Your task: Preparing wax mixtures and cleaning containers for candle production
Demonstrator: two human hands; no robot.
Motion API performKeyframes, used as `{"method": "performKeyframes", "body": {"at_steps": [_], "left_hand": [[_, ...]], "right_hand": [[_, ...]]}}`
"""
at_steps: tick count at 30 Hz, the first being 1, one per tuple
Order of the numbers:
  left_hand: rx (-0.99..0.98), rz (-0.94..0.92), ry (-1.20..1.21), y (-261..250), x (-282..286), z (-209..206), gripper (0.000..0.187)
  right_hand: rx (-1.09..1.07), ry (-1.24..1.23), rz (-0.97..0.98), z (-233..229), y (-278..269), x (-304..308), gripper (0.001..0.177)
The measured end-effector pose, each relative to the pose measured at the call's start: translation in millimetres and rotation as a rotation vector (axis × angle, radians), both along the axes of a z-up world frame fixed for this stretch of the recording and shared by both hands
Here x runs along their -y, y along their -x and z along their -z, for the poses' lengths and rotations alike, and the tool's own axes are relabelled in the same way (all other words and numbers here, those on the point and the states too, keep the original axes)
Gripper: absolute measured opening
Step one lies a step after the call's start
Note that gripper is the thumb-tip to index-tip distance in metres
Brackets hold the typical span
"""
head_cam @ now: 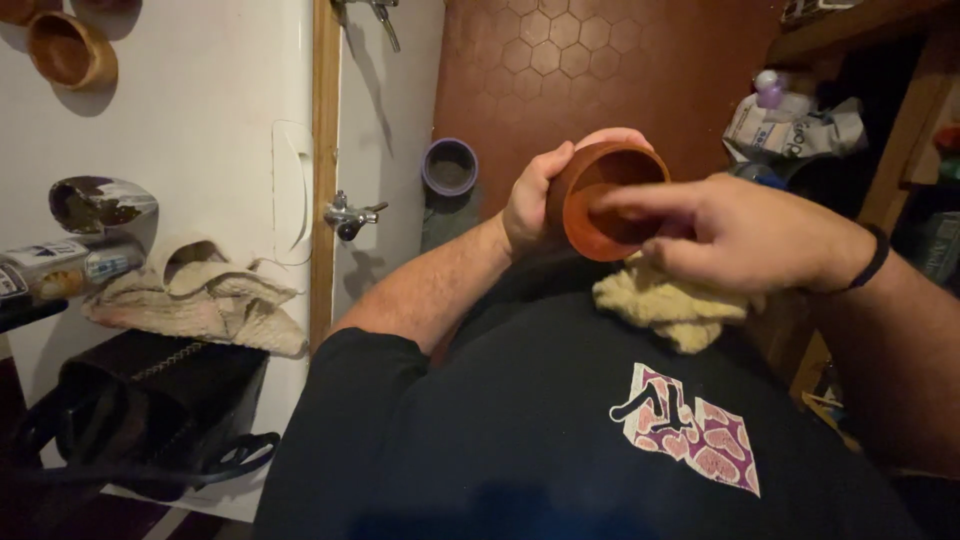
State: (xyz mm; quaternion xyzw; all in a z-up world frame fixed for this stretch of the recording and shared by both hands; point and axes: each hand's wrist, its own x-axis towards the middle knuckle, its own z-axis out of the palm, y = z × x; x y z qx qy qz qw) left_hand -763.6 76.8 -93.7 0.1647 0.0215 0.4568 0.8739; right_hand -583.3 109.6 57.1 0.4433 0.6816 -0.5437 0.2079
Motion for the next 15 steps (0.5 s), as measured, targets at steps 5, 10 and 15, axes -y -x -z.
{"method": "performKeyframes", "body": {"at_steps": [5,10,15], "left_hand": [[0.159,0.092,0.137,-3,-8,27,0.059],[0.341,0.285,0.392,0,-12,32,0.069],[0.347,0.208,0.371,12,-17,33,0.092]], "right_hand": [[-0.016,-0.067,0.072,9,-19,-3,0.032],[-0.350,-0.236,0.398,28,-69,6,0.030],[-0.339,-0.189,0.565,151,-190,-4,0.034]]}}
